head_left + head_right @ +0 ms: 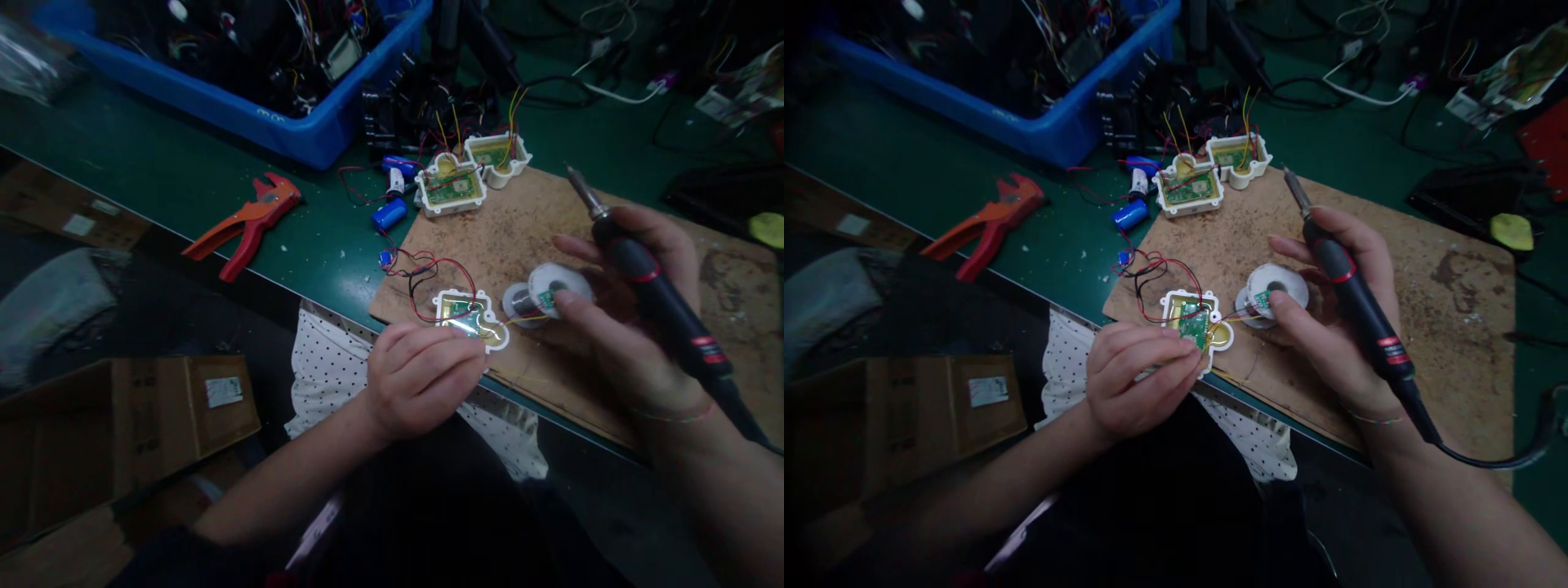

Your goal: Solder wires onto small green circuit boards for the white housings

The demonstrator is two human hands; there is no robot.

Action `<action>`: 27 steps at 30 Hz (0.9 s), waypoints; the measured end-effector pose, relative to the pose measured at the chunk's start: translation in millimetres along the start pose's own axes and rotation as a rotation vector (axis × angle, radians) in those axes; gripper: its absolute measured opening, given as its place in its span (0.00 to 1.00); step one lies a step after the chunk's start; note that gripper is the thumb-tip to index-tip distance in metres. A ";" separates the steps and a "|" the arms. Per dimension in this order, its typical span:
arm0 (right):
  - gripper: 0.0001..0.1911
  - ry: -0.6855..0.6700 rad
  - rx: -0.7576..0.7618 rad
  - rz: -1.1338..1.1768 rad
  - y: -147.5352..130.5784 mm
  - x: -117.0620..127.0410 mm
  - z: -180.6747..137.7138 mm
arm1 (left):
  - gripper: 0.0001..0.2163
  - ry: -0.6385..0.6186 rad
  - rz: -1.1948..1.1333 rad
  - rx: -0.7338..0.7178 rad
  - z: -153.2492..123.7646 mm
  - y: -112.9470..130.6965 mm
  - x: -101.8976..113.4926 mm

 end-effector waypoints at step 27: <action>0.43 0.003 0.001 -0.096 -2.4 -0.1 2.2 | 0.05 -0.132 -0.110 -0.324 -6.4 4.4 -10.6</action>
Point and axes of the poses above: each hand's wrist, its own z-axis towards the middle knuckle, its own x-axis out of the back of the hand, y = z × x, the point moved 7 cm from there along z, towards the middle knuckle, and after that the axes turned 9 degrees about z, right-handed, at the moved point
